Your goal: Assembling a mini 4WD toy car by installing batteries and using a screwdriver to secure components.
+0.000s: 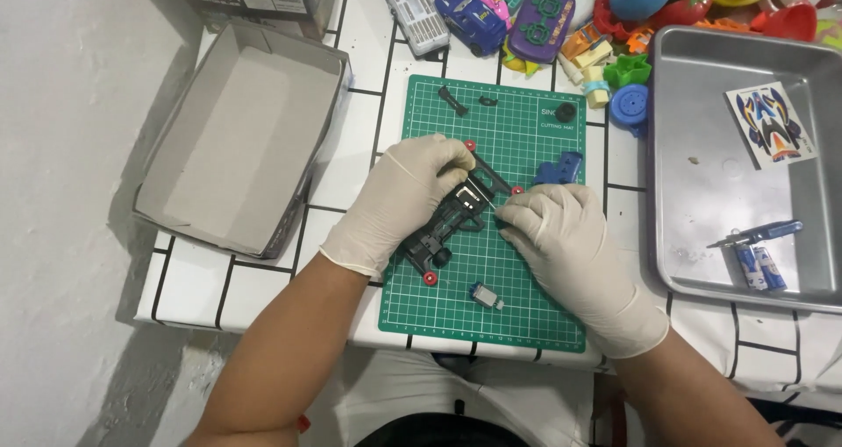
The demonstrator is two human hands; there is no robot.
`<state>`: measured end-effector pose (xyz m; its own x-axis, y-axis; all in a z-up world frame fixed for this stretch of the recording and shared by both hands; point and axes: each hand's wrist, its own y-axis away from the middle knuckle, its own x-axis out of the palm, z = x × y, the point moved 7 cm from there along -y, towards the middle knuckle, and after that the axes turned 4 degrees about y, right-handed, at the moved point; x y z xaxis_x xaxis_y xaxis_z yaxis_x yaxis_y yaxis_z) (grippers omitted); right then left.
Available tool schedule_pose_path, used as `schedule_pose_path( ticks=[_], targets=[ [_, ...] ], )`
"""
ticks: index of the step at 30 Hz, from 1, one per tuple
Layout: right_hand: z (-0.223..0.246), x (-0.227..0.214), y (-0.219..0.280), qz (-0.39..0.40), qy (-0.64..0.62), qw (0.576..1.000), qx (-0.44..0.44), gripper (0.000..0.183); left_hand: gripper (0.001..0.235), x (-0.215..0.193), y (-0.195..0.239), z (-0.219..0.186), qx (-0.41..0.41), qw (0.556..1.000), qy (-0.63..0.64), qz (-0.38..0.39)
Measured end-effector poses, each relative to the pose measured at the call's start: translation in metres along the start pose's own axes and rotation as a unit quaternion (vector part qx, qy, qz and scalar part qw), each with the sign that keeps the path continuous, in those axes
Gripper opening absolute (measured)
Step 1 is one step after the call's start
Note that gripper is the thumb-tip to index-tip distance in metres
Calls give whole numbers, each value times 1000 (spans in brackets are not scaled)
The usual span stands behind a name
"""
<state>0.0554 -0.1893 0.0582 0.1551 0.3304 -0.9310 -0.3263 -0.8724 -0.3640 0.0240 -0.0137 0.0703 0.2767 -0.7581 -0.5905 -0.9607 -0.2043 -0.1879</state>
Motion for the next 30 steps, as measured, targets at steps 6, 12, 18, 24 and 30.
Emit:
schedule_pose_path(
  ticks=[6, 12, 18, 24, 30],
  targets=[
    [-8, 18, 9, 0, -7, 1000, 1, 18, 7, 1, -1, 4, -11, 1000, 24, 1],
    [2, 3, 1, -16, -19, 1000, 8, 18, 8, 0, 0, 2, -11, 1000, 26, -9],
    [-3, 8, 2, -3, -25, 1000, 17, 18, 8, 0, 1, 1, -8, 1000, 28, -13],
    [-2, 5, 2, -11, -29, 999, 21, 19, 9, 5, -1, 8, -9, 1000, 14, -3],
    [-3, 2, 2, -13, -37, 999, 24, 19, 12, 10, -2, 11, 0, 1000, 6, 3]
  ],
)
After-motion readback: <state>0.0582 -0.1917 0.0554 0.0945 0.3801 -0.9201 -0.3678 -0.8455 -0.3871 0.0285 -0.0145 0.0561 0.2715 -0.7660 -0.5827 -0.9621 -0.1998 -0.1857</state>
